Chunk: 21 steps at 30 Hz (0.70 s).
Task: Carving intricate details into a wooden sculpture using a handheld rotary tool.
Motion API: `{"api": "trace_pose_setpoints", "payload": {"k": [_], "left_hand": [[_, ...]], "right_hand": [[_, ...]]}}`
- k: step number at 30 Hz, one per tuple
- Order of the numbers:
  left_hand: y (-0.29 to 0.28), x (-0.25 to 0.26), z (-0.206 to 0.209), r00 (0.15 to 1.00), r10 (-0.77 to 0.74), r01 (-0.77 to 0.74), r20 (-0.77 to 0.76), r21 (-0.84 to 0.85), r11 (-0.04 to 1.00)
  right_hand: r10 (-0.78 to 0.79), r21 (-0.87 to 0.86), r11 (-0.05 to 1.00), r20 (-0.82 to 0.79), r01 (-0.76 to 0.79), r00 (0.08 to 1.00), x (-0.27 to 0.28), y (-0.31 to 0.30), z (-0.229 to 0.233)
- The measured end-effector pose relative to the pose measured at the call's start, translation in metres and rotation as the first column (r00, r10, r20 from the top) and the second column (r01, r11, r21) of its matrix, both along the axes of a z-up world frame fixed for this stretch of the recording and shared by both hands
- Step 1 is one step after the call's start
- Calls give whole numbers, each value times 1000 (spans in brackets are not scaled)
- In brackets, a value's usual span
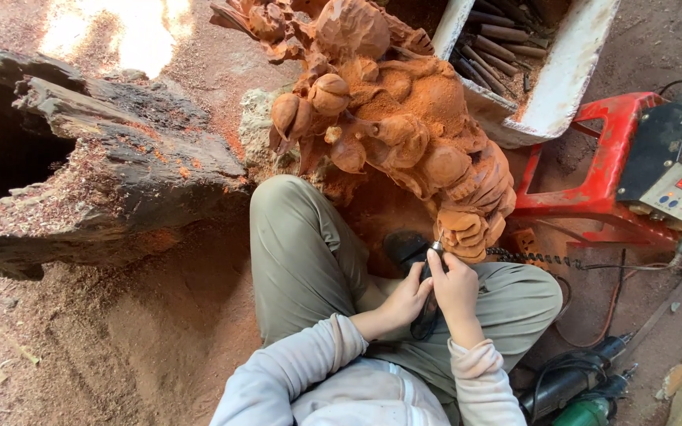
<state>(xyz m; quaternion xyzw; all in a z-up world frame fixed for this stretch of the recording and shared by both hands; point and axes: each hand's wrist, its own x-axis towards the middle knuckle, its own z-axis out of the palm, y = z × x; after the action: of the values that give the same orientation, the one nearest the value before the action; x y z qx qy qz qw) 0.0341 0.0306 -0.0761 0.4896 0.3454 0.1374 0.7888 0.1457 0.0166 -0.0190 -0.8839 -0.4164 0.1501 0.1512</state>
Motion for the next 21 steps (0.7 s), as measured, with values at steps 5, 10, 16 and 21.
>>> {"api": "trace_pose_setpoints", "payload": {"k": [5, 10, 16, 21], "left_hand": [[7, -7, 7, 999, -10, 10, -42, -7, 1000], [19, -16, 34, 998, -18, 18, -64, -4, 1000], [26, -21, 40, 991, -78, 84, -111, 52, 995], [28, -22, 41, 984, -92, 101, -150, 54, 993]], "right_hand": [[-31, -31, 999, -59, 29, 998, -2, 8, 6], [-71, -27, 997, -137, 67, 988, -1, 7, 3], [-84, 11, 996, -129, 86, 988, 0, 5, 3], [-82, -48, 996, -171, 75, 982, 0, 10, 5]]}}
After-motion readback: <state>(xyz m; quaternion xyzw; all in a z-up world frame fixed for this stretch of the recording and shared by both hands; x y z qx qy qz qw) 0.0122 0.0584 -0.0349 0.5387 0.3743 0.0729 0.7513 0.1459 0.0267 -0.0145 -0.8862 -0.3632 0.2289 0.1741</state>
